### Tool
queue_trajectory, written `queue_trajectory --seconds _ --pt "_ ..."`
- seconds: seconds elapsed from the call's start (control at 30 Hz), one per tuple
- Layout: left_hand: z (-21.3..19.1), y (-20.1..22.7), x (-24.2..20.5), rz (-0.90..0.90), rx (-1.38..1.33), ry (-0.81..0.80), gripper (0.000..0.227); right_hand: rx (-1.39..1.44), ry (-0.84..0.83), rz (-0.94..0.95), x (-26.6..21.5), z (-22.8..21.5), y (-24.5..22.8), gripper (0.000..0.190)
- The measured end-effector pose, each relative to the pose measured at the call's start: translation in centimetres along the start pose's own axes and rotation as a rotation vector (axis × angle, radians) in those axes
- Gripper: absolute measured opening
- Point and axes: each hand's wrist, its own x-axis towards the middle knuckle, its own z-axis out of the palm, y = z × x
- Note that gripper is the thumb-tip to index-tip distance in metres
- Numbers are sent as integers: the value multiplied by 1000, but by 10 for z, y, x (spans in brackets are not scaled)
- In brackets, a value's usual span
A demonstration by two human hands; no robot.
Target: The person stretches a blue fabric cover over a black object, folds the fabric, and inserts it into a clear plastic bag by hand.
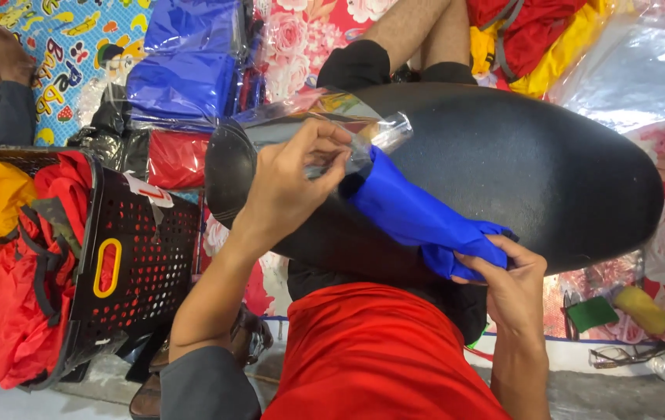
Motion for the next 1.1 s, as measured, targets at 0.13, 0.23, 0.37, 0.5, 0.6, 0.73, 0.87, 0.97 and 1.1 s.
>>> queue_trajectory --seconds 0.13,0.23,0.37,0.5,0.6,0.73,0.87,0.97,1.1 --pt "-1 6 -2 112 102 84 19 -45 -14 2 2 -3 0 26" --pt "-1 2 -7 146 138 92 24 -63 -23 19 1 -3 0 27" --pt "4 -11 -12 203 175 122 30 -81 -36 15 -1 1 -4 29" --pt "2 -23 -16 320 225 89 28 -82 -35 -3 1 -1 -1 31" --pt "-8 -19 -16 368 258 46 20 -68 -36 -5 5 -9 2 30" --pt "-14 -21 -18 348 305 8 21 -100 -54 -20 9 -17 4 29" --pt "-18 -22 -17 417 498 7 15 -67 -68 -9 11 -18 4 28" --pt "-15 -20 -15 452 540 35 21 -24 -86 17 8 -15 5 29" --pt "-13 -19 -12 511 519 76 28 49 -138 83 1 0 3 30"
